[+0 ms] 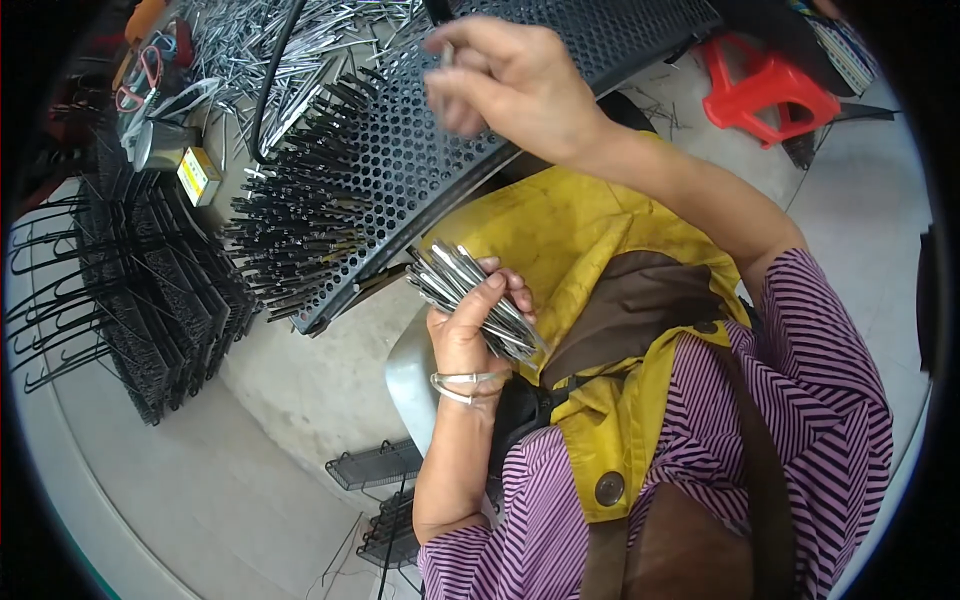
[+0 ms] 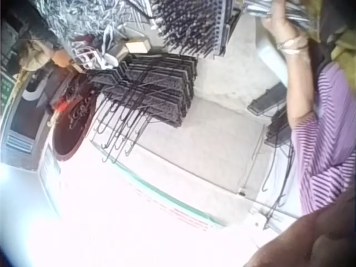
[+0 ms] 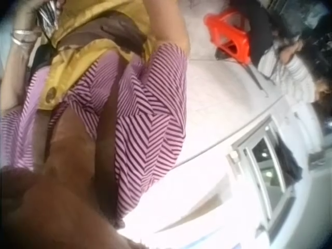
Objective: Inserting thin metal rods into the holes of a perforated metal frame to assemble a rack.
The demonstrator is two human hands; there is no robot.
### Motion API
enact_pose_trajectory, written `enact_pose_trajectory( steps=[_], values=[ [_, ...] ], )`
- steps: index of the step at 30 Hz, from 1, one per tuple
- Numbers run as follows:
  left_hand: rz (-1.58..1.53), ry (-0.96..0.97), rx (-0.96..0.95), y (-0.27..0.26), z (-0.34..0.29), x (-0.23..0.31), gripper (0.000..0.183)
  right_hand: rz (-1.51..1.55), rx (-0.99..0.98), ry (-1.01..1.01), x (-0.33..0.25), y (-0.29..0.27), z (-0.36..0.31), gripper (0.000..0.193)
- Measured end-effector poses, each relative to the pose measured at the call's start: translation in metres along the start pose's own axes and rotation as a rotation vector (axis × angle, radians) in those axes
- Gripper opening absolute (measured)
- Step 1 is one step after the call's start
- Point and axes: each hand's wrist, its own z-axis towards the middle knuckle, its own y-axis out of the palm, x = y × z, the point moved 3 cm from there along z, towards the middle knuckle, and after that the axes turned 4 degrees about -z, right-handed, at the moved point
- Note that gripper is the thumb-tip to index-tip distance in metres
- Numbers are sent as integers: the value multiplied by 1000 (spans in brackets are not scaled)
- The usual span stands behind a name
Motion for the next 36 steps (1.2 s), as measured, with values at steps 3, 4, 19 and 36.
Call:
enact_pose_trajectory(
  steps=[3,4,19,36],
  values=[
    [-74,-25,-3,-3,2,-2,19,-202,231,-383,-2,10,26,16],
    [-76,-24,-3,-3,2,-2,19,-282,272,-489,-1,13,30,16],
    [16,57,84,-1,1,-1,26,-658,225,-869,5,34,52,6],
    [-23,126,-19,0,1,3,21,-539,-306,-251,-6,28,-45,14]
  ],
)
